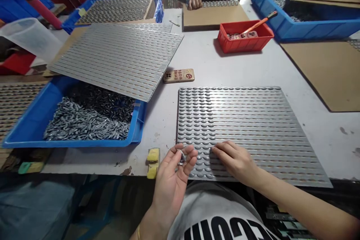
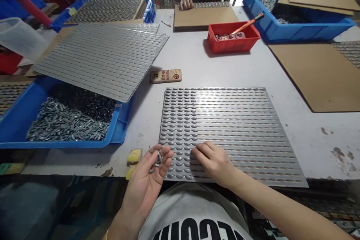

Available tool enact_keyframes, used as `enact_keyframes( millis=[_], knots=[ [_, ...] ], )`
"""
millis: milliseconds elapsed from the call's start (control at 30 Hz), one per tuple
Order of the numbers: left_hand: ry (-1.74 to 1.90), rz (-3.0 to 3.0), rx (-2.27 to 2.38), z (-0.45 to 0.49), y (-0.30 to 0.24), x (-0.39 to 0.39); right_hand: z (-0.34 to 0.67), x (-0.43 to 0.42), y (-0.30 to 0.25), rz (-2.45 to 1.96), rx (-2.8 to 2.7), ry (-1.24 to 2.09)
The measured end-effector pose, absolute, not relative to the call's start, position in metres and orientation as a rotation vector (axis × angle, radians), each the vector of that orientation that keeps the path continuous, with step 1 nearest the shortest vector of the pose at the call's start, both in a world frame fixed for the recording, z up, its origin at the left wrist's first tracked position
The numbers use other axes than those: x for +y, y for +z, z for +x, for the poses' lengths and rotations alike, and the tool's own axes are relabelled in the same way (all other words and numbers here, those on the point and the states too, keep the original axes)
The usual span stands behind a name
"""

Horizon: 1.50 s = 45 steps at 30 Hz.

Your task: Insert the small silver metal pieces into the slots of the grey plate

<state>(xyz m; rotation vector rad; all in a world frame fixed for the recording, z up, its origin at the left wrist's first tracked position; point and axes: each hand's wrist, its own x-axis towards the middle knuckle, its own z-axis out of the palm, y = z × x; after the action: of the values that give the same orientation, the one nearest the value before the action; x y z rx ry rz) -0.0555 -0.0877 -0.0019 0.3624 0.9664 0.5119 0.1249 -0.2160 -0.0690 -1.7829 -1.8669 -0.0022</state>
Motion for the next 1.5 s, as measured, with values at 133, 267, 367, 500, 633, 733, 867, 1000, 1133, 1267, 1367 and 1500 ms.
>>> enact_keyframes(
  millis=[133,267,367,500,633,733,867,1000,1133,1267,1367,1500],
  knots=[
    [0.399,0.369,0.92,-0.054,-0.008,-0.096,0.127,-0.22,-0.071,-1.789,-1.919,-0.01],
    [0.366,0.409,0.871,-0.05,-0.013,-0.105,0.129,-0.223,-0.071,-1.783,-1.937,0.028],
    [0.355,0.438,0.874,-0.047,-0.012,-0.111,0.131,-0.222,-0.067,-1.793,-1.885,0.076],
    [0.34,0.464,0.885,-0.042,-0.009,-0.115,0.124,-0.218,-0.047,-1.736,-1.662,0.277],
    [0.367,0.562,0.871,-0.039,-0.013,-0.118,0.108,-0.213,-0.021,-1.626,-1.378,0.659],
    [0.385,0.713,0.832,-0.04,-0.022,-0.121,0.101,-0.21,-0.013,-1.6,-1.105,0.991],
    [0.326,0.788,0.793,-0.044,-0.032,-0.129,0.1,-0.212,-0.015,-1.501,-0.805,1.339],
    [0.244,0.674,0.786,-0.048,-0.024,-0.131,0.104,-0.221,-0.018,-1.539,-1.052,1.116],
    [0.408,0.476,0.896,-0.054,-0.003,-0.111,0.115,-0.229,-0.032,-1.603,-1.506,0.493],
    [0.683,0.356,1.021,-0.058,0.004,-0.097,0.126,-0.231,-0.054,-1.72,-1.832,0.165],
    [0.54,0.305,0.999,-0.058,0.0,-0.102,0.127,-0.229,-0.062,-1.762,-1.987,0.036],
    [0.472,0.323,0.93,-0.057,-0.003,-0.111,0.126,-0.228,-0.064,-1.795,-2.09,-0.047]
  ],
)
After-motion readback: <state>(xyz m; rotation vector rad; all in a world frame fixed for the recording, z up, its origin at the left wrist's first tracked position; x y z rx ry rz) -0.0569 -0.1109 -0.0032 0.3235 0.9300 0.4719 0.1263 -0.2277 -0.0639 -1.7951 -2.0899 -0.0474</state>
